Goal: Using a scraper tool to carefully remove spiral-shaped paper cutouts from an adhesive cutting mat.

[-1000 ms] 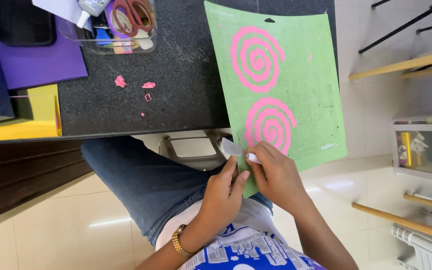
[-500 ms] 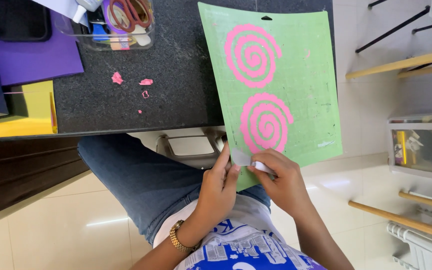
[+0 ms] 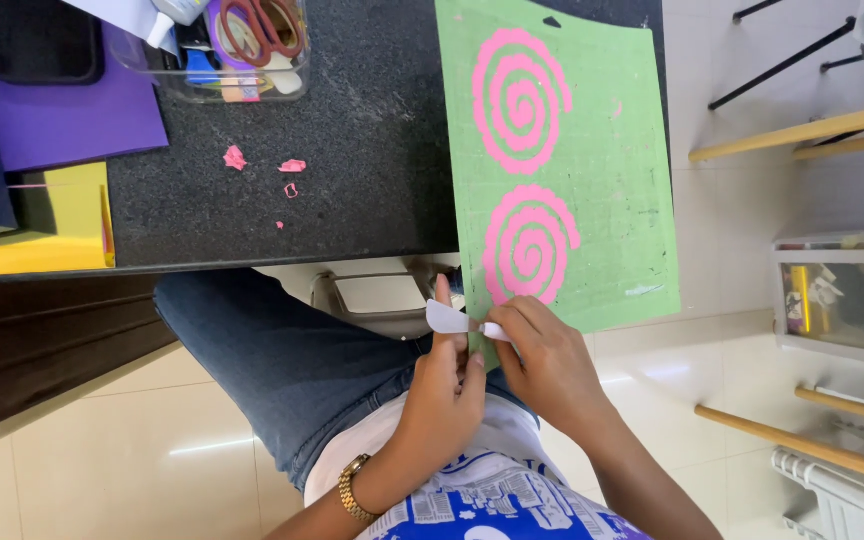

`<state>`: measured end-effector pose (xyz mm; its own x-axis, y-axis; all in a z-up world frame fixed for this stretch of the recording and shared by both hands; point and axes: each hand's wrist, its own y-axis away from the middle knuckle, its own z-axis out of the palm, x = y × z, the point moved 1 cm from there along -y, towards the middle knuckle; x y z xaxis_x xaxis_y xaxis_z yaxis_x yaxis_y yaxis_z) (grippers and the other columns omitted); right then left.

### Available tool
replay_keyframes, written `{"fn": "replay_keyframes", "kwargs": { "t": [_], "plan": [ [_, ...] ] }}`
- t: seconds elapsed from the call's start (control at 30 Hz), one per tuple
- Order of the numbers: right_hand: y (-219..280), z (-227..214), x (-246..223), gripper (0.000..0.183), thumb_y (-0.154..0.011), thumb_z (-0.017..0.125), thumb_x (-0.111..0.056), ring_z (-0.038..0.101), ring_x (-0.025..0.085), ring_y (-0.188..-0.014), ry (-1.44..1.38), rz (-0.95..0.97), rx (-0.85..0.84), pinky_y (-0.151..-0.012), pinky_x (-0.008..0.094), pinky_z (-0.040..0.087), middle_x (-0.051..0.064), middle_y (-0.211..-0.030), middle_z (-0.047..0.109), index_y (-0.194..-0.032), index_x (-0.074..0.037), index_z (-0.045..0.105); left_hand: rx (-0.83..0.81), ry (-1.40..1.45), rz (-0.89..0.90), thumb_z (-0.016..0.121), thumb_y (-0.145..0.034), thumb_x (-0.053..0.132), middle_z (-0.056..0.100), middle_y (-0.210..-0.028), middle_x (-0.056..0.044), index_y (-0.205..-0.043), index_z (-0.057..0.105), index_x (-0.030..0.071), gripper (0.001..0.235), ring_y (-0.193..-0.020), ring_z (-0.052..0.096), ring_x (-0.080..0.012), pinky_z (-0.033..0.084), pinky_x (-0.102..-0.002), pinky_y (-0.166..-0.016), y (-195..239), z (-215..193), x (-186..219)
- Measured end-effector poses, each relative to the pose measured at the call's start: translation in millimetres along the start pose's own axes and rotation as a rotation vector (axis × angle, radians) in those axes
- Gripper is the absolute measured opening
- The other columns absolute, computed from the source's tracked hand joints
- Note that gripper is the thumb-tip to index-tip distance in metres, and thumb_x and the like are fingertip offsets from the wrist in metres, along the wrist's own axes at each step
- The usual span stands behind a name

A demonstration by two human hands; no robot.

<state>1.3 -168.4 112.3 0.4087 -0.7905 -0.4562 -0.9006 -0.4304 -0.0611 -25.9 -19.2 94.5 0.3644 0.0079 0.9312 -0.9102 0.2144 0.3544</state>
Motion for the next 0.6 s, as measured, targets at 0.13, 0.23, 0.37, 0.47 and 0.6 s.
{"fn": "replay_keyframes", "kwargs": {
  "t": [0.13,0.23,0.37,0.47,0.6],
  "plan": [
    [0.5,5.5,-2.6,0.009,-0.098,0.056,0.001,0.056,0.025,-0.080,-0.037,0.001,0.030,-0.059,0.036,0.046,0.008,-0.095,0.059,-0.104,-0.004,0.059,0.011,-0.031,-0.010,0.047,-0.098,0.005,0.043,-0.069,0.004,-0.164,-0.005,0.016,0.085,-0.053,0.038,-0.0088,0.039,-0.028,-0.052,0.4,0.0,-3.0],
    [1.4,8.9,-3.3,0.007,-0.098,0.055,0.003,0.055,0.026,-0.080,-0.068,0.012,0.069,-0.063,0.036,0.046,0.010,-0.093,0.058,-0.102,-0.001,0.058,0.017,-0.063,0.010,0.048,-0.097,0.005,0.045,-0.069,0.004,-0.164,-0.005,0.016,0.085,-0.051,0.040,-0.0096,0.040,-0.028,-0.050,-0.9,0.9,-4.1],
    [3.1,11.9,-0.8,0.008,-0.098,0.052,0.004,0.055,0.028,-0.083,-0.126,0.049,0.060,-0.068,0.037,0.047,0.012,-0.095,0.057,-0.103,0.001,0.056,0.000,-0.026,0.016,0.045,-0.096,0.002,0.050,-0.074,0.000,-0.162,-0.010,0.012,0.086,-0.061,0.048,-0.0122,0.042,-0.029,-0.062,-2.7,-0.2,-0.9],
    [2.6,12.6,1.5,0.006,-0.101,0.050,-0.001,0.054,0.027,-0.083,-0.169,0.061,0.031,-0.069,0.037,0.047,0.012,-0.096,0.057,-0.104,0.000,0.055,0.010,-0.017,0.066,0.045,-0.096,0.000,0.045,-0.072,0.000,-0.163,-0.009,0.012,0.087,-0.062,0.044,-0.0120,0.040,-0.029,-0.061,-3.4,0.2,-4.8],
    [2.9,9.0,-0.6,0.005,-0.103,0.047,-0.004,0.051,0.025,-0.082,-0.224,0.079,-0.010,-0.070,0.035,0.043,0.011,-0.094,0.053,-0.103,-0.002,0.052,0.023,-0.021,0.057,0.044,-0.095,0.000,0.044,-0.069,0.000,-0.163,-0.010,0.015,0.088,-0.058,0.042,-0.0117,0.038,-0.030,-0.058,-5.1,-2.4,-1.4]
  ]
}}
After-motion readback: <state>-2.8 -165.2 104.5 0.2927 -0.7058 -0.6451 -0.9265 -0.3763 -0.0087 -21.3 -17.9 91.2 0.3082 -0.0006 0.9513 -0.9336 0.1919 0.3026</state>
